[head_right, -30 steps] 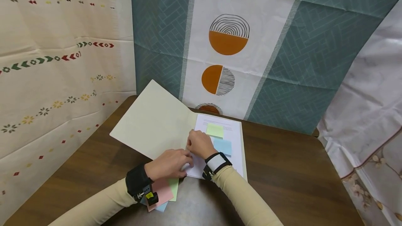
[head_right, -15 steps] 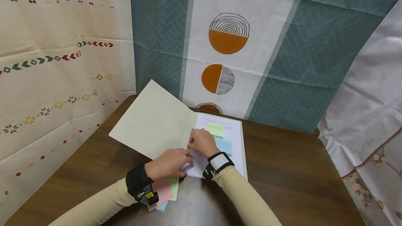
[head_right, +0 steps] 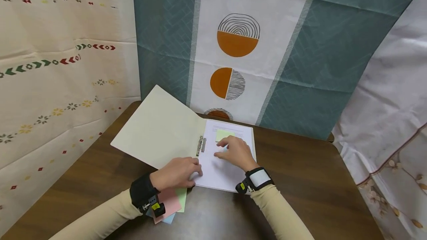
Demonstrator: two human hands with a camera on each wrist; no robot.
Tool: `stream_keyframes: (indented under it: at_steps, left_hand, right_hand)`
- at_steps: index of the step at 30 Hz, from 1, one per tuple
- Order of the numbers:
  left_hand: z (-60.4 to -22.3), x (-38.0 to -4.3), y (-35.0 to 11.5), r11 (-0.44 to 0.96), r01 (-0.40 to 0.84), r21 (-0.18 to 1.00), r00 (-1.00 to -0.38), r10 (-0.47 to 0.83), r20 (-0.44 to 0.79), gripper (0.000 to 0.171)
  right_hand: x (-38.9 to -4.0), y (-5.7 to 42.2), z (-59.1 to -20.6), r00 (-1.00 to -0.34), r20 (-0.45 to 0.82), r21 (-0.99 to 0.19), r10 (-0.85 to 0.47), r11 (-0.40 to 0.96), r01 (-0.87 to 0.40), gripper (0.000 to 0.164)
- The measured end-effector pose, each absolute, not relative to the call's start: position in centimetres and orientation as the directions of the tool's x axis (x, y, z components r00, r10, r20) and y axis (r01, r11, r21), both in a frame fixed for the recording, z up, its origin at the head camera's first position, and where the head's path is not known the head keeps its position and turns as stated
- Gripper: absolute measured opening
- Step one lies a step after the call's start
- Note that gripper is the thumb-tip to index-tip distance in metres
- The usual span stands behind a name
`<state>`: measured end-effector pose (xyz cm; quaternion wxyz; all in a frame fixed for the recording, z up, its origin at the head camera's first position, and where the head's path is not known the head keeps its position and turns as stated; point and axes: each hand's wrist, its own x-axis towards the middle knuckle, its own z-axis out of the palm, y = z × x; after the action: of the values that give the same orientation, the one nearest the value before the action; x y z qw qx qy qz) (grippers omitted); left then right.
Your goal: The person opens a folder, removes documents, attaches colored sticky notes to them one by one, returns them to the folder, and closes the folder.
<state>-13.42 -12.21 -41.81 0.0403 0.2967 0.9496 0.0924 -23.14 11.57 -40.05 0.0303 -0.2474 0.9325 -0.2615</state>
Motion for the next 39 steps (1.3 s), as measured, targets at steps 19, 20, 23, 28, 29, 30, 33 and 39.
stream_keyframes:
  at_steps: [19,20,23,28,29,30,33,39]
  left_hand:
    - [-42.1,-13.6,-12.1,0.817,0.521,0.247,-0.839,0.544,-0.027,0.027]
    - [-42.1,-13.6,-12.1,0.819,0.518,0.247,-0.840,0.541,-0.032,0.027]
    - [-42.1,-13.6,-12.1,0.824,0.510,0.248,-0.844,0.535,-0.043,0.028]
    - [-41.9,-13.6,-12.1,0.816,0.524,0.242,-0.837,0.546,-0.029,0.027]
    - [-41.8,-13.6,-12.2,0.812,0.530,0.243,-0.834,0.551,-0.023,0.027]
    - [-41.8,-13.6,-12.3,0.808,0.536,0.243,-0.830,0.557,-0.020,0.027]
    - [-41.7,-13.7,-12.6,0.794,0.543,0.272,-0.824,0.566,-0.008,0.028]
    - [-40.6,-14.2,-13.9,0.768,0.529,0.361,-0.828,0.560,0.023,0.037]
  right_hand:
    - [-21.3,20.3,-41.8,-0.903,-0.063,-0.435,-0.426,0.826,-0.359,0.059]
    - [-21.3,20.3,-41.9,-0.900,-0.073,-0.430,-0.431,0.828,-0.361,0.058]
    - [-21.2,20.1,-42.2,-0.892,-0.112,-0.418,-0.437,0.836,-0.357,0.057]
    - [-21.1,19.9,-42.3,-0.896,-0.146,-0.399,-0.420,0.854,-0.335,0.054]
    - [-21.2,19.8,-42.3,-0.896,-0.148,-0.397,-0.418,0.855,-0.333,0.054]
    - [-21.2,19.8,-42.3,-0.897,-0.150,-0.397,-0.416,0.856,-0.331,0.054]
    - [-21.3,19.7,-42.2,-0.896,-0.156,-0.391,-0.415,0.859,-0.329,0.053]
    - [-21.3,19.5,-42.4,-0.903,-0.171,-0.402,-0.394,0.865,-0.301,0.052]
